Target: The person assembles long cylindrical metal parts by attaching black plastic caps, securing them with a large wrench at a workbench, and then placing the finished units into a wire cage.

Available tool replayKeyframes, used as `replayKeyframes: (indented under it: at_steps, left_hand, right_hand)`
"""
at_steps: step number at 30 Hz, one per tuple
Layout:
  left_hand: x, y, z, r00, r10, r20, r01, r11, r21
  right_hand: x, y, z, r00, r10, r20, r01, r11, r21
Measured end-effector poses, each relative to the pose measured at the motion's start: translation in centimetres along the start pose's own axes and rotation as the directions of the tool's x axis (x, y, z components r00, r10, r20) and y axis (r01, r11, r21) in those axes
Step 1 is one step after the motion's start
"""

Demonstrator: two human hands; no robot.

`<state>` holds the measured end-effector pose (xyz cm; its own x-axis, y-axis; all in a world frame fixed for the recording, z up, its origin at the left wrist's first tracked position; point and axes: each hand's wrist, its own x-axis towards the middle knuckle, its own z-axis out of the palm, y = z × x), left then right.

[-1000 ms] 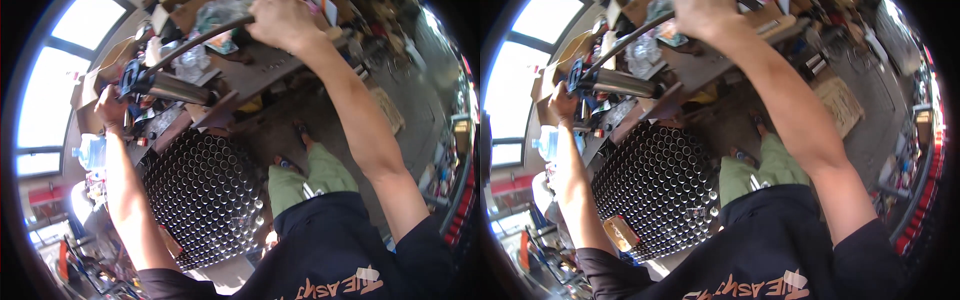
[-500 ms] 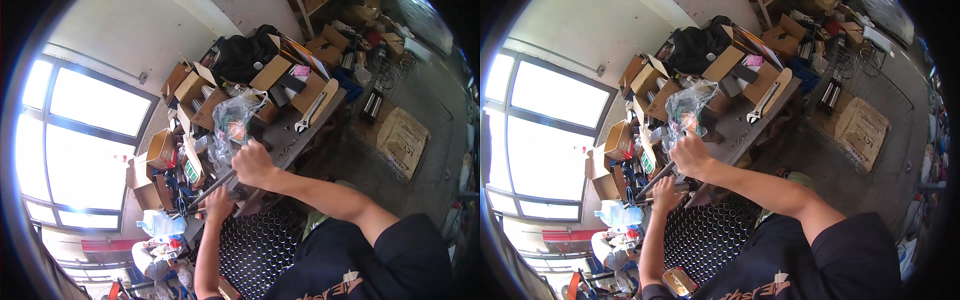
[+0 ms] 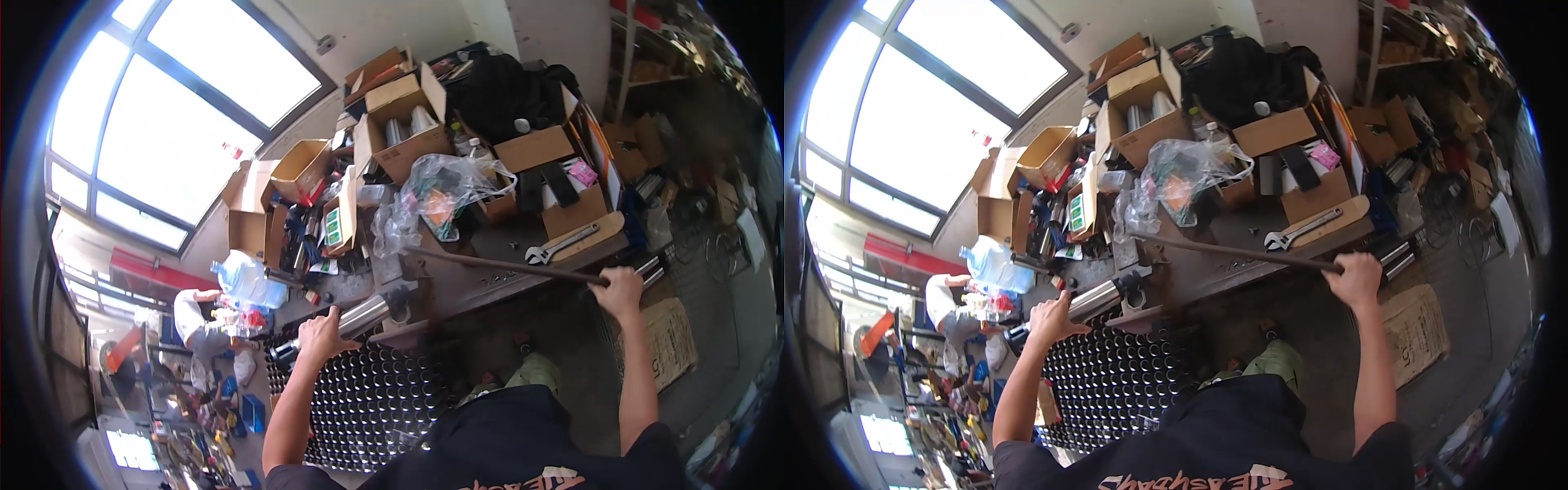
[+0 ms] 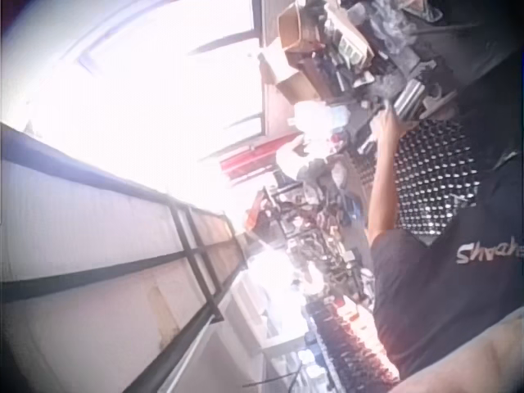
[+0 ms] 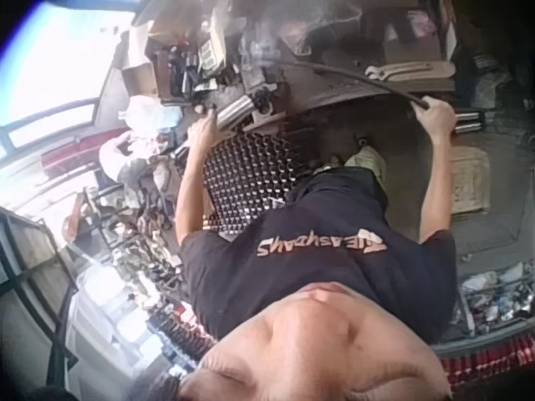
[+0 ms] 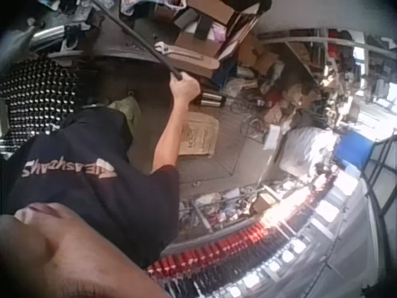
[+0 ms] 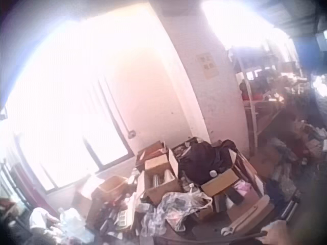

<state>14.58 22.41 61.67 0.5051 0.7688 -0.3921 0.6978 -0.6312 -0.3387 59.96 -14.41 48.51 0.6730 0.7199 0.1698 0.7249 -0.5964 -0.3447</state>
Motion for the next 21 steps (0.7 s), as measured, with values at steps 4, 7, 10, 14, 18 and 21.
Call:
replayKeyframes:
  at_steps: [4, 7, 10, 14, 18, 21]
  left_hand:
    - [-6.2, 0.1, 8.3, 0.974, -0.215, 0.076, 0.135, 0.275, -0.952]
    - [-7.3, 6.2, 7.1, 0.937, -0.154, 0.313, 0.184, -0.542, -0.82]
    - [-5.7, 9.9, 6.9, 0.981, 0.016, 0.193, 0.094, -0.91, -0.403]
    - [-6.3, 10.3, 5.7, 0.962, -0.155, 0.226, -0.05, -0.91, -0.411]
    - [-7.0, 9.5, 4.6, 0.97, -0.163, 0.177, -0.087, -0.923, -0.374]
    - [-8.1, 9.0, 5.2, 0.996, -0.087, 0.036, -0.083, -0.992, -0.1]
  right_hand:
    - [-9.0, -4.3, 11.0, 0.91, 0.236, 0.342, -0.259, 0.965, 0.024]
    - [-10.5, -7.6, 16.0, 0.769, 0.373, 0.519, -0.414, 0.909, -0.041]
    - [-9.0, -9.2, 21.0, 0.693, 0.428, 0.58, -0.505, 0.863, -0.034]
    - [-7.6, -11.2, 30.2, 0.679, 0.348, 0.647, -0.571, 0.804, 0.167]
    - [-5.3, -10.9, 37.7, 0.643, 0.088, 0.761, -0.642, 0.605, 0.472]
    - [-5.9, -12.0, 37.5, 0.594, 0.083, 0.8, -0.726, 0.482, 0.49]
